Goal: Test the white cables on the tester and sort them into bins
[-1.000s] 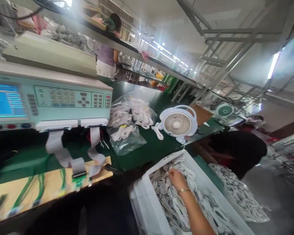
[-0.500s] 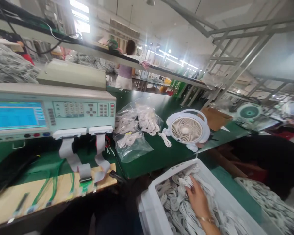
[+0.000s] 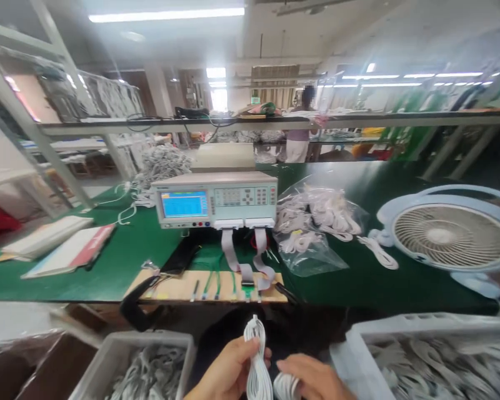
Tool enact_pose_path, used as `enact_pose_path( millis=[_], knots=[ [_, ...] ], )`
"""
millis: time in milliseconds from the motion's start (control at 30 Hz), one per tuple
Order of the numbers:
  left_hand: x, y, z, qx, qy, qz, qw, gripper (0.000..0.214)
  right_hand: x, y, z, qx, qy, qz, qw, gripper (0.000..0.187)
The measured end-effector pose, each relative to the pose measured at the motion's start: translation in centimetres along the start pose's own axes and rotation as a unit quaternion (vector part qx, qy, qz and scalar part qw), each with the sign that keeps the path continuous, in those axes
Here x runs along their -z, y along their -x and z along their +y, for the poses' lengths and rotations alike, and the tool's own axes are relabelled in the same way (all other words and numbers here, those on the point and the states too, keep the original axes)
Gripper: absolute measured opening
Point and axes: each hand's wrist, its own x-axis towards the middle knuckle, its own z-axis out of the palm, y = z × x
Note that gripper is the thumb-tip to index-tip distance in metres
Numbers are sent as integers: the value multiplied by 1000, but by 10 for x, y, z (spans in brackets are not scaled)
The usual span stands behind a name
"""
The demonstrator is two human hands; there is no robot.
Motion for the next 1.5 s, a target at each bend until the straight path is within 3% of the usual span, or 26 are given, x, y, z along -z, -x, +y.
enact_pose_path(
  millis=[67,133,200,233,267,367,433,600,700,767,833,967,1100,1300,1500],
  knots=[
    [16,1,3,-49,-19,25,998,28,-8,-11,14,-122,-162,50,978,24],
    [26,-1,3,-89,-47,27,995,30,-21,-20,19,-217,-345,99,908,22],
    [31,-6,1,-112,-67,25,991,35,-37,-29,17,-261,-462,111,840,21],
    [31,-8,-1,-119,-73,23,990,38,-44,-34,16,-269,-470,112,833,24],
    [31,-10,-3,-126,-78,21,989,44,-49,-39,15,-267,-441,113,849,28],
    [27,-14,-6,-144,-117,9,983,55,-55,-53,15,-215,-205,122,947,24],
    [23,-13,-6,-161,-174,-5,971,53,-52,-59,17,-163,-45,125,978,27],
    [14,-10,-3,-252,-268,16,930,37,-45,-57,22,-46,138,137,980,24],
    [11,-16,-5,-229,-251,49,939,35,-48,-48,26,-2,178,147,973,23],
    [10,-24,-7,-197,-232,71,950,35,-52,-45,28,11,158,136,978,19],
    [10,-32,-8,-216,-228,94,945,32,-53,-47,29,-7,102,139,985,13],
    [11,-39,0,-297,-277,115,907,22,-46,-65,28,-109,-49,146,982,20],
    [17,-41,12,-296,-364,136,873,18,-36,-84,34,-161,-112,136,971,23],
    [32,-52,22,-165,-268,98,944,27,-36,-93,40,-173,-179,133,959,21],
    [37,-47,35,-133,-171,98,971,33,-53,-95,38,-200,-331,190,902,20]
  ],
)
